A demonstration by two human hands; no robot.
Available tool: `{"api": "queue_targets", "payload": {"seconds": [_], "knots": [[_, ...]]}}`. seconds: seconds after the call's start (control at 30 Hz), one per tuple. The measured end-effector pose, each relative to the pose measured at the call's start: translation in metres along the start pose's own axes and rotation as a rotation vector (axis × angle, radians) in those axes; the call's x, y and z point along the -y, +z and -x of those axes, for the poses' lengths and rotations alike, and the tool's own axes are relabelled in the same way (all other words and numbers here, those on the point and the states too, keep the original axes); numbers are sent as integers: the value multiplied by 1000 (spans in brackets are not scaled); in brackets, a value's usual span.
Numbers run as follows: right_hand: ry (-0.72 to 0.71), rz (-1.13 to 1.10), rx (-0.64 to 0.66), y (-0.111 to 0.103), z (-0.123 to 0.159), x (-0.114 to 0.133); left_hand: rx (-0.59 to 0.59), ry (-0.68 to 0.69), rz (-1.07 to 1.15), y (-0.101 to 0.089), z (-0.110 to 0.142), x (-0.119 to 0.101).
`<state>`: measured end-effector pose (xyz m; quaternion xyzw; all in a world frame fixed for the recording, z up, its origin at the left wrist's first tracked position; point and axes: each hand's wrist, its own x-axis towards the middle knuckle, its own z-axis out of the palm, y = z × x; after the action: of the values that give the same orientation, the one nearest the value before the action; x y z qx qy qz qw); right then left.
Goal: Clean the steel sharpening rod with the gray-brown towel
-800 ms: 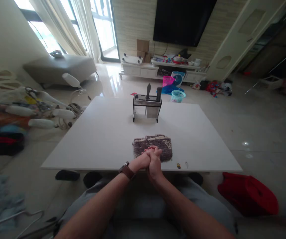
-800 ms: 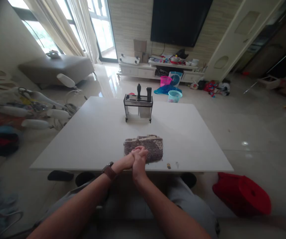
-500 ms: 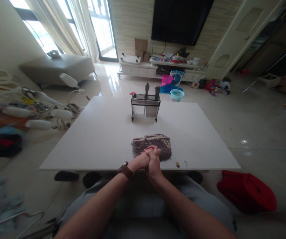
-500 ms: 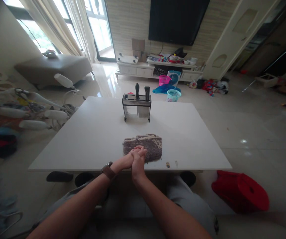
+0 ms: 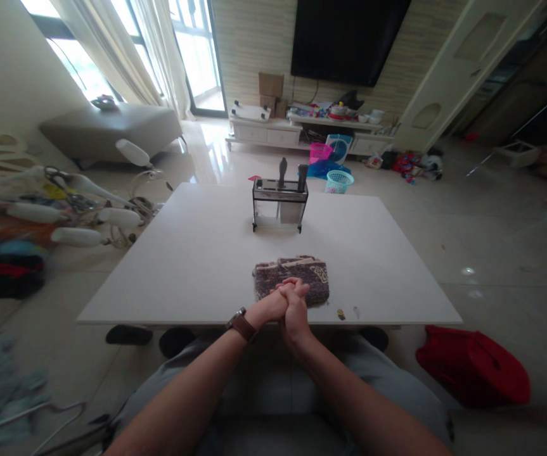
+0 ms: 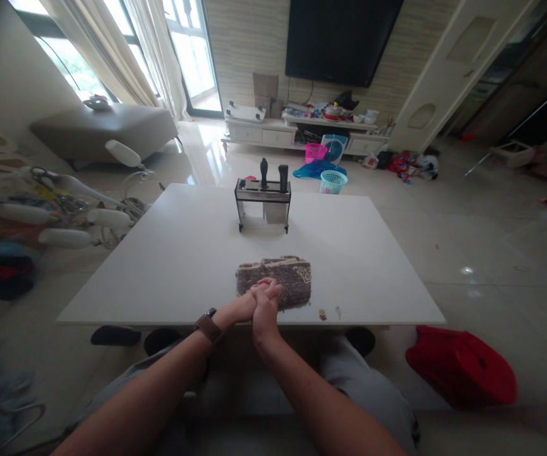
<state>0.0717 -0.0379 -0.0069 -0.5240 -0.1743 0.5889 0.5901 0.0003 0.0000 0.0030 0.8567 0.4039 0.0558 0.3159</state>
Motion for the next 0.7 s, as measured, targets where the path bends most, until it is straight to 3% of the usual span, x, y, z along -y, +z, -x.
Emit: {"api": "queue_targets", "payload": {"seconds": [0.3, 0.6, 0.7], "knots": [[-3, -6, 7, -1, 0, -1, 47, -1, -52, -5, 2, -3], [6, -16, 13, 0, 1, 2, -36, 76, -109, 1, 1, 1], [9, -20, 17, 0, 1, 3, -15, 41, -66, -1, 0, -1]]}}
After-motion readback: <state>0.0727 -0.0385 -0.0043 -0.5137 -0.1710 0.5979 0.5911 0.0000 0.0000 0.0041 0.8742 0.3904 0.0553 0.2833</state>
